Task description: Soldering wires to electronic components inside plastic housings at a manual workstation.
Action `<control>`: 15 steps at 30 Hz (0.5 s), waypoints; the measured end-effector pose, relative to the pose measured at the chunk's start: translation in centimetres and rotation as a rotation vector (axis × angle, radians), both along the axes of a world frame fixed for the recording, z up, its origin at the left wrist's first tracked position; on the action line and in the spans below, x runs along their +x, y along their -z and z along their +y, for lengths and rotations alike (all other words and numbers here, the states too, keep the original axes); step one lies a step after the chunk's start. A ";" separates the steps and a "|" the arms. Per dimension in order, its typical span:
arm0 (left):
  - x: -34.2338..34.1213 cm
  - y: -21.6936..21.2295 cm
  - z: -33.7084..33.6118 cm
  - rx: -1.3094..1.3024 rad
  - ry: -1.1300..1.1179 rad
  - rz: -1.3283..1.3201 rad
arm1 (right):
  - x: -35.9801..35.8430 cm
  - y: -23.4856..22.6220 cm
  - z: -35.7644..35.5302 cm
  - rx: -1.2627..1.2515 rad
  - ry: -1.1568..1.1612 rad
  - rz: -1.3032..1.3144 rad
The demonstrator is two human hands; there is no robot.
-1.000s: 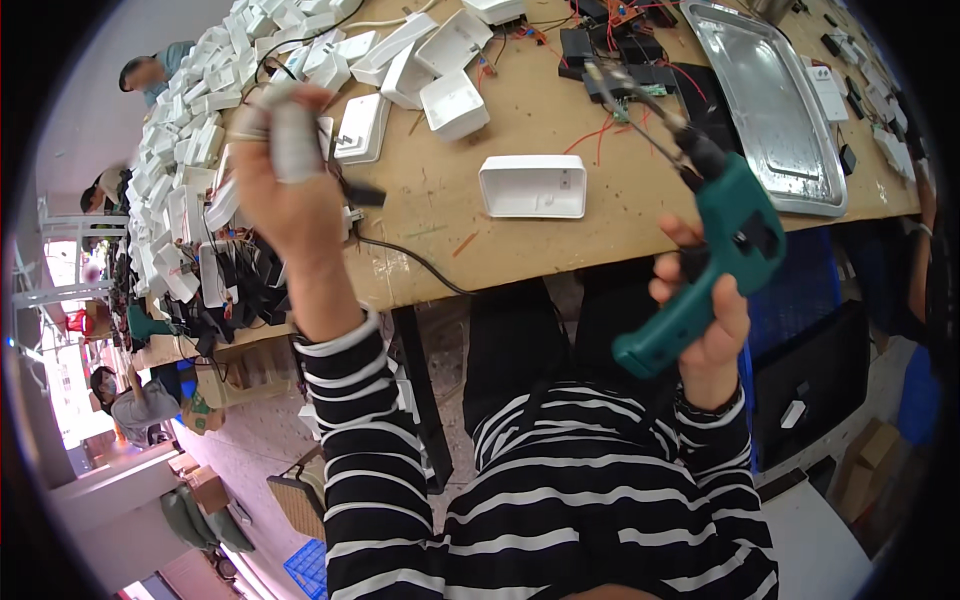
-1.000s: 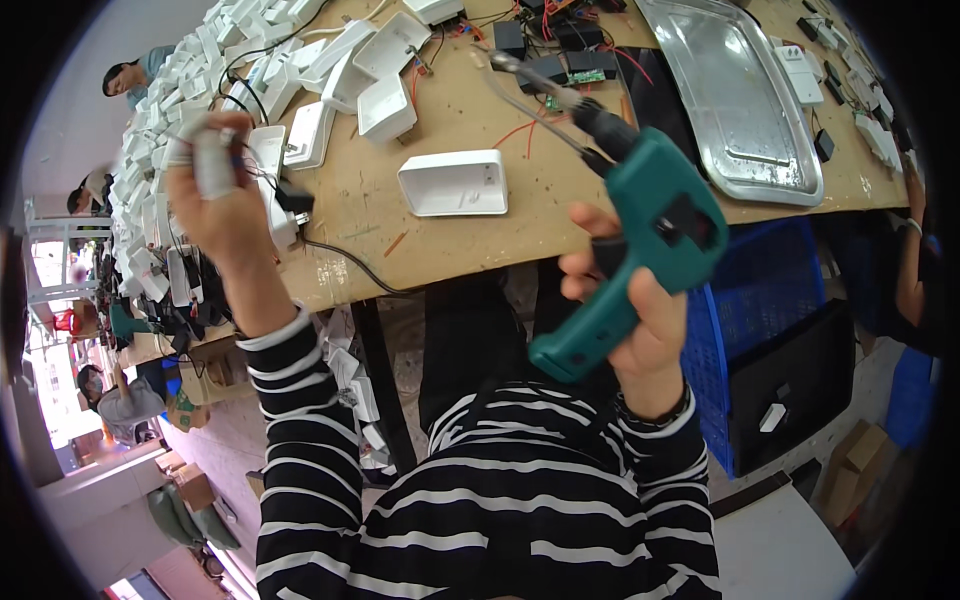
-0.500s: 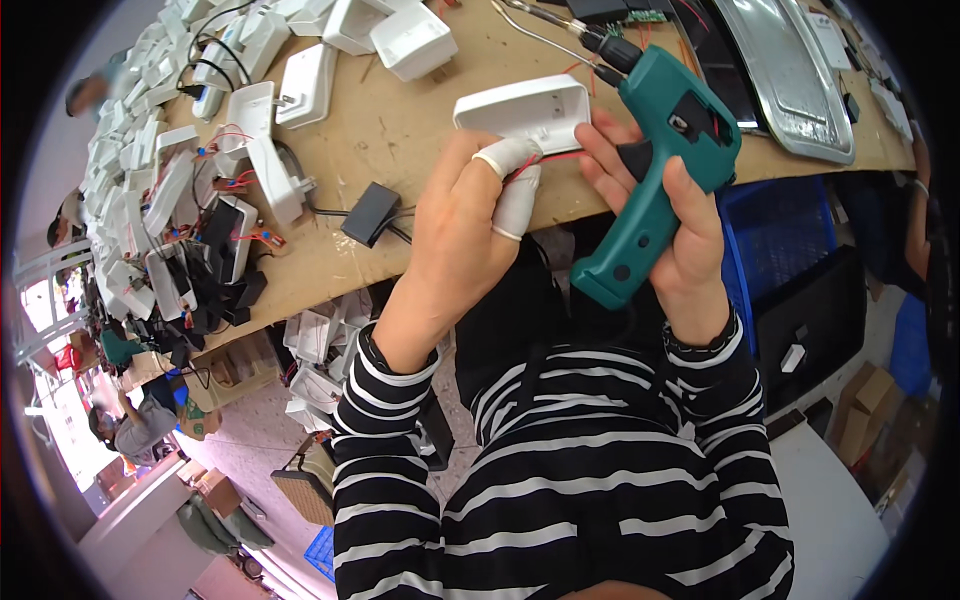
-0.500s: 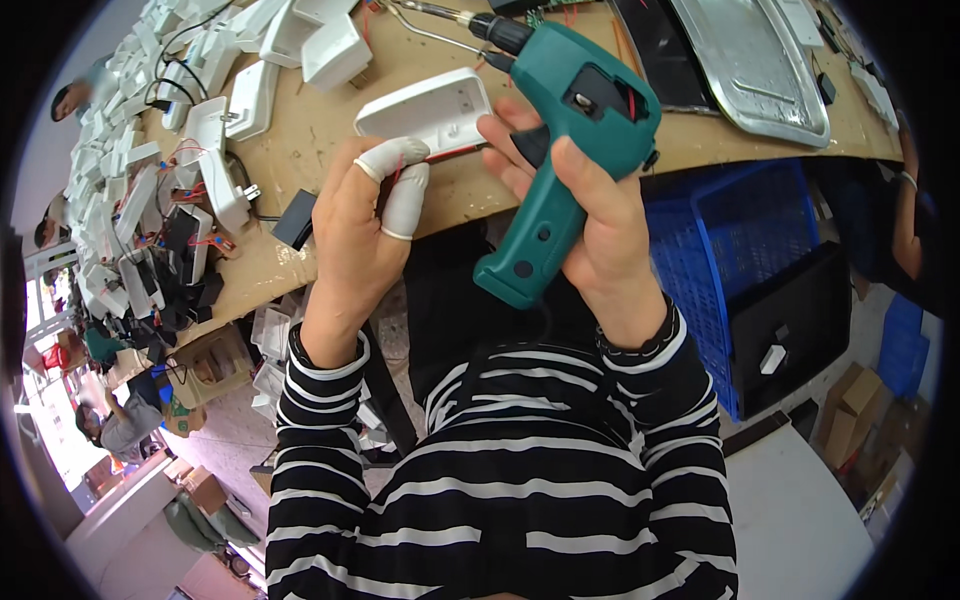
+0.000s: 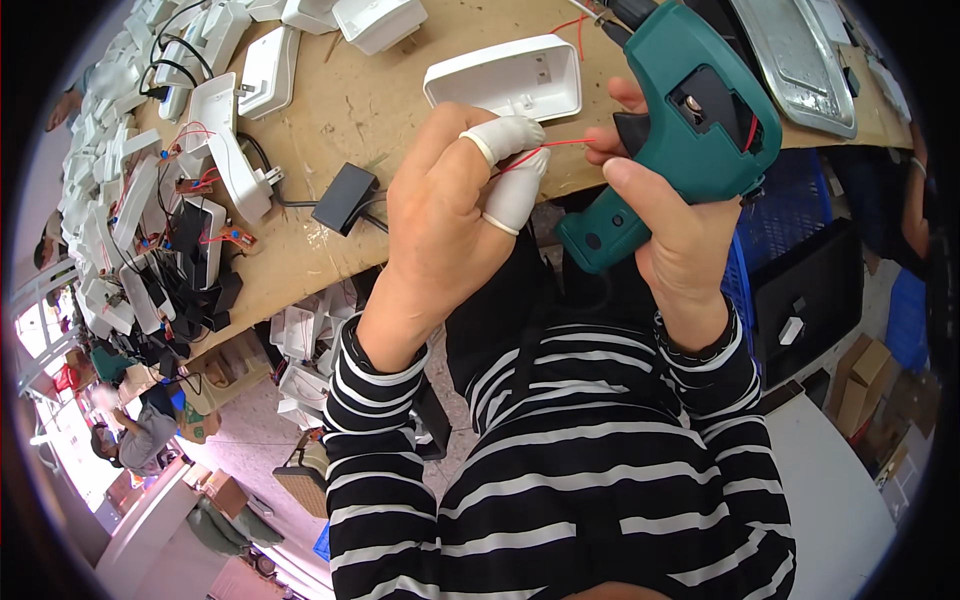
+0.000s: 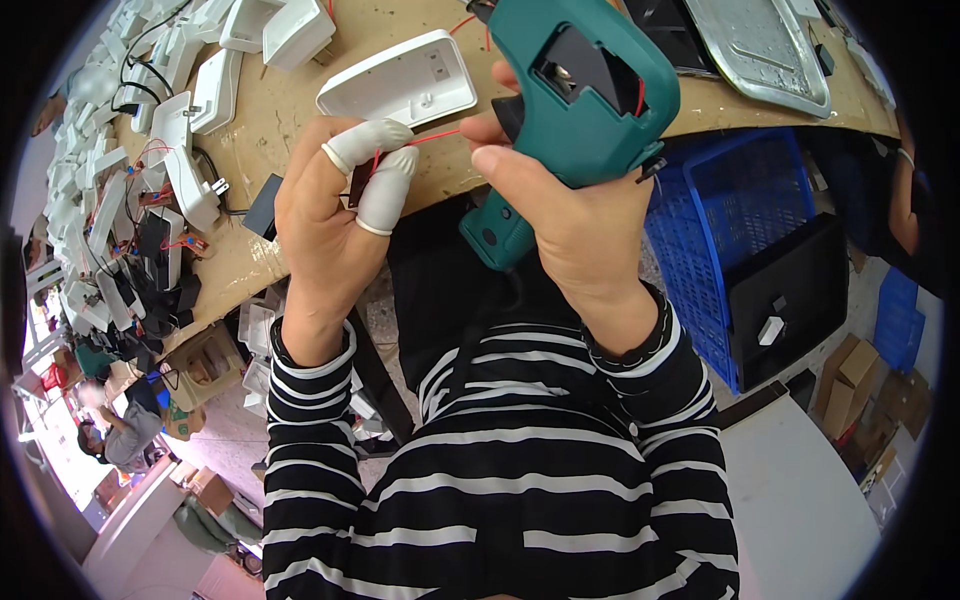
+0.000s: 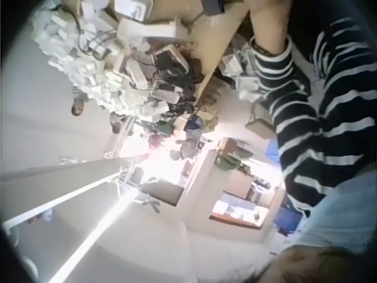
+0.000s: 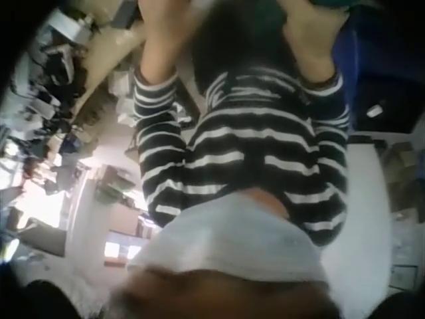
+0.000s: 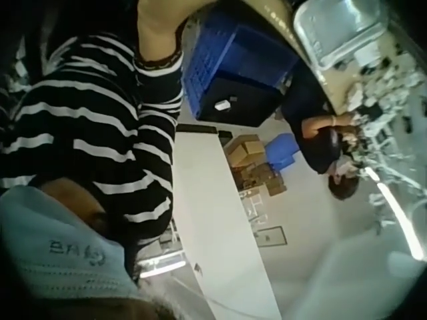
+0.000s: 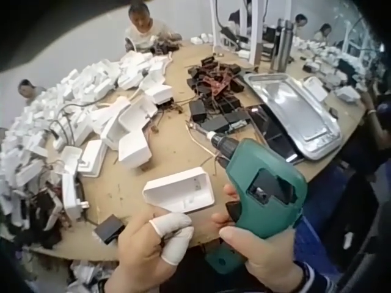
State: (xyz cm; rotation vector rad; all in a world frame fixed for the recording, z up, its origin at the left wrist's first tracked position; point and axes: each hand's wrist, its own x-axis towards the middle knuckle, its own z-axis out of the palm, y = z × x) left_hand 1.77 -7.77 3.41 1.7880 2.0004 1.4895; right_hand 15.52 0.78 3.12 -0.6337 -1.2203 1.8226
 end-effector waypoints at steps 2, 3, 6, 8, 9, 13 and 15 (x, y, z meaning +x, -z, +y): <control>0.1 0.0 0.0 0.009 0.013 -0.002 | -0.1 0.1 0.1 0.174 0.025 -0.029; 0.1 -0.1 0.0 0.005 0.021 -0.013 | -0.2 0.0 0.1 0.172 0.025 -0.031; 0.1 0.0 0.0 0.006 0.039 -0.031 | -0.3 -0.1 0.0 0.310 0.056 -0.053; 0.0 0.0 -0.1 0.010 0.046 -0.035 | -0.4 -0.1 -0.1 0.369 0.079 -0.092; 0.1 -0.1 -0.1 0.006 0.049 -0.035 | -0.4 0.0 -0.1 0.369 0.079 -0.093; 0.0 0.0 -0.2 0.022 0.055 -0.030 | -0.6 0.3 -0.1 0.412 0.099 -0.071; 0.1 -0.2 -0.3 -0.003 0.054 -0.058 | -0.6 0.2 -0.2 0.416 0.103 -0.069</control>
